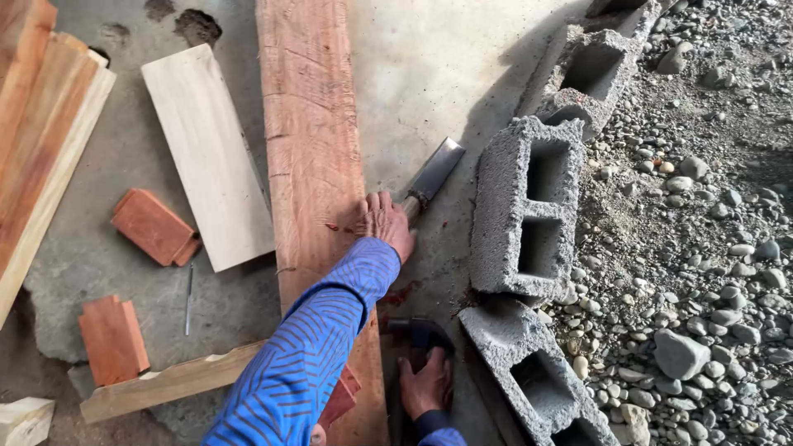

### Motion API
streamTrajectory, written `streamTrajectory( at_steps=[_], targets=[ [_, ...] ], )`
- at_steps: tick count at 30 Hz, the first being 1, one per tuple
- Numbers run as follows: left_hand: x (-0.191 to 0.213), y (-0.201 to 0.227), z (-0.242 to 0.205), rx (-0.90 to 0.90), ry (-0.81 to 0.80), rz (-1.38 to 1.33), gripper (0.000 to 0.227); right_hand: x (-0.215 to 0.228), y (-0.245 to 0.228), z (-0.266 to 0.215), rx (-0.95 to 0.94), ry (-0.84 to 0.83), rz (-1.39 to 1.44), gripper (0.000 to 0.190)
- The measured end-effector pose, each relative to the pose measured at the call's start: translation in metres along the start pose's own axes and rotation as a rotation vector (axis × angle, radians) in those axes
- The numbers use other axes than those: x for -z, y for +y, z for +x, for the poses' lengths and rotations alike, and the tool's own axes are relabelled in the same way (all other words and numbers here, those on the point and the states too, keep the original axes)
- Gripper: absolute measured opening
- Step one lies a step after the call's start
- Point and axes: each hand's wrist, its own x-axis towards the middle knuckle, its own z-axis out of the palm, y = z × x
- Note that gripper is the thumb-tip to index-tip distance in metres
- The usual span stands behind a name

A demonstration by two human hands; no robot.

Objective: Fitting and assembling wooden joint components using a hammer and marking tools.

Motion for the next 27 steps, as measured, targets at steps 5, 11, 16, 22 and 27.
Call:
streamTrajectory(
  at_steps=[5,11,16,22,27],
  targets=[
    [0.048,-0.003,-0.005,0.097,-0.004,-0.168,0.052,-0.015,0.022,0.017,0.066,-0.021,-0.048,0.073],
    [0.168,-0.051,-0.080,0.114,0.171,-0.556,0.044,-0.017,0.032,0.027,0.150,-0.049,-0.153,0.073],
    [0.228,-0.093,-0.170,0.177,0.328,-0.644,0.043,-0.013,0.020,0.041,0.167,-0.098,-0.186,0.075],
    [0.250,-0.120,-0.278,0.178,0.922,-0.995,0.043,-0.018,0.016,0.031,0.154,-0.034,-0.186,0.072],
    [0.248,-0.150,-0.368,0.229,1.312,-0.998,0.034,0.019,-0.072,-0.027,0.791,0.187,0.070,0.060]
  ],
)
